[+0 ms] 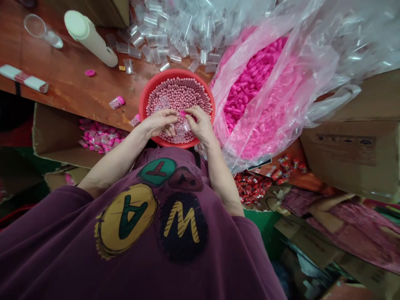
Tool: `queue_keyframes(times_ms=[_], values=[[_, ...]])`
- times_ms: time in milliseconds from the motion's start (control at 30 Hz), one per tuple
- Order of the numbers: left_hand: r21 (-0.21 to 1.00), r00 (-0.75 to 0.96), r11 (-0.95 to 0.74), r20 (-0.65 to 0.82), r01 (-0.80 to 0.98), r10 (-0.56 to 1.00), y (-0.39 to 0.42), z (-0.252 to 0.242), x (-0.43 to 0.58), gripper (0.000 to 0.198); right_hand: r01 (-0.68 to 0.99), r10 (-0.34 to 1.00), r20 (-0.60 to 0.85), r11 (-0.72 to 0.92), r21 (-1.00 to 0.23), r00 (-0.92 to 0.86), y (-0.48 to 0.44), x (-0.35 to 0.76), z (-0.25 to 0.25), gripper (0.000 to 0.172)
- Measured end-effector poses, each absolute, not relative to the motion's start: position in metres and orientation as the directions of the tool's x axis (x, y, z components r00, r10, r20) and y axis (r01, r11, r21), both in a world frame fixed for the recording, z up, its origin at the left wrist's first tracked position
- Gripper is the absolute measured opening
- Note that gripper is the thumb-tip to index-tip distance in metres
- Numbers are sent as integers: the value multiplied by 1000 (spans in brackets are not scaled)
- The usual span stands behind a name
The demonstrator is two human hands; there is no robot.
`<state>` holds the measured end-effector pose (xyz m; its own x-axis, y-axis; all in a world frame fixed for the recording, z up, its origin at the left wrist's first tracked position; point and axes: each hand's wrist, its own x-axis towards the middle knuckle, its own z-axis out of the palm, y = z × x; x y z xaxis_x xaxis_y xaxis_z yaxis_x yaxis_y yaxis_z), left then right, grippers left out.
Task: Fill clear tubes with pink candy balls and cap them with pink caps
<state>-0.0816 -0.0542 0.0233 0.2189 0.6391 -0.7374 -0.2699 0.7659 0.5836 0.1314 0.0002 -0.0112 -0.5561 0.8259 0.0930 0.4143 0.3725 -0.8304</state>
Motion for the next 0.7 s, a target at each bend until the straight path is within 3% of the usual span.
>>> queue_keyframes(times_ms=[133,233,400,600,700], values=[[579,158,751,-748,-318,644,-57,17,-78,14,521,801,46,430,-737,-596,-1,131,-10,27],[555,132,725,-750,-407,648,-57,16,-76,15,581,851,44,394,-712,-524,-3,132,-15,32],[534,151,690,-727,-488,669,-54,20,-72,14,547,911,64,299,-782,-407,-9,132,-21,32],[515,184,674,-707,-529,683,-54,22,-66,11,470,914,4,212,-857,-406,-17,126,-11,45],[505,160,657,-712,-560,683,-55,22,-64,12,436,912,4,199,-878,-410,-19,125,-5,44]])
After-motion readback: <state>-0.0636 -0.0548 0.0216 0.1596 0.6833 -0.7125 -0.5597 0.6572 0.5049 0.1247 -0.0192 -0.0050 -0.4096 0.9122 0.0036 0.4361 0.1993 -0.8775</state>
